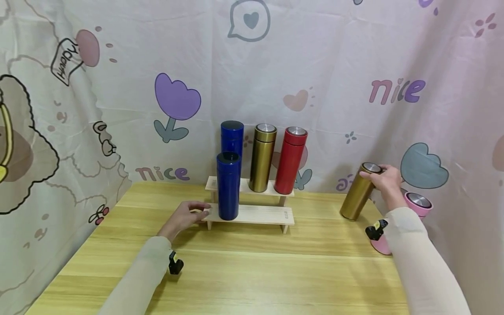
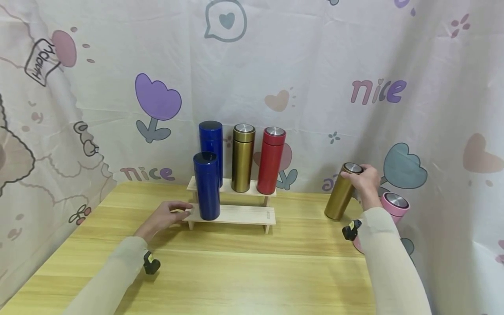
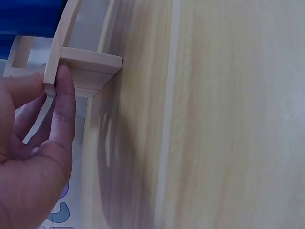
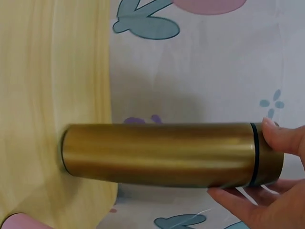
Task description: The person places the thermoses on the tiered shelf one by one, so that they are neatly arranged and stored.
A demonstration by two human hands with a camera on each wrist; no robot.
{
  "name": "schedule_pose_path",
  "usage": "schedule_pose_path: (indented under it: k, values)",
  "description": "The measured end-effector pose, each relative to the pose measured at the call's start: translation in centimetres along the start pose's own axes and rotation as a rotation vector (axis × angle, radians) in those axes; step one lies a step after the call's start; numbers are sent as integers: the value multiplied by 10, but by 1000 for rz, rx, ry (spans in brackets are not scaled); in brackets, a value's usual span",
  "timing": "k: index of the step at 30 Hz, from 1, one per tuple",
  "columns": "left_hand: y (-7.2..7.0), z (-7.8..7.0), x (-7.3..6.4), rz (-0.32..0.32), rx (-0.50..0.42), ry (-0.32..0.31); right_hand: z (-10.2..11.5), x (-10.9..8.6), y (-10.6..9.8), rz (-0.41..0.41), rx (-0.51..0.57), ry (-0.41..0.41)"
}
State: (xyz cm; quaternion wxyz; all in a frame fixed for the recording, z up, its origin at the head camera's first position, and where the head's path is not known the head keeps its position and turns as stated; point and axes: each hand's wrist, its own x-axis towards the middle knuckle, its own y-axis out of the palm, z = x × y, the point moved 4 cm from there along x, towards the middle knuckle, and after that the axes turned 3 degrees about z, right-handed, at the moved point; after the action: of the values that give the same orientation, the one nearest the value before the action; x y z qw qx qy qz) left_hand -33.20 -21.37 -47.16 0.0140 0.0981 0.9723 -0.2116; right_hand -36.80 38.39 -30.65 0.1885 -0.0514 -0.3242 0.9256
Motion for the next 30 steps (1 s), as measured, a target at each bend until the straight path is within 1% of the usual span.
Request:
schedule_pose_path:
  k: [6, 13, 21, 30]
  values:
    - [-1, -1, 0, -8, -1, -1, 15, -8, 4, 114, 20, -101]
    - [0, -1, 0, -1, -3, 5, 29, -19, 6, 231, 40, -180]
    - [1, -2, -3, 13, -13, 11, 41, -30, 9, 308, 66, -250]
    - [1, -3, -2, 8, -16, 15, 56, -44, 14, 405, 55, -294]
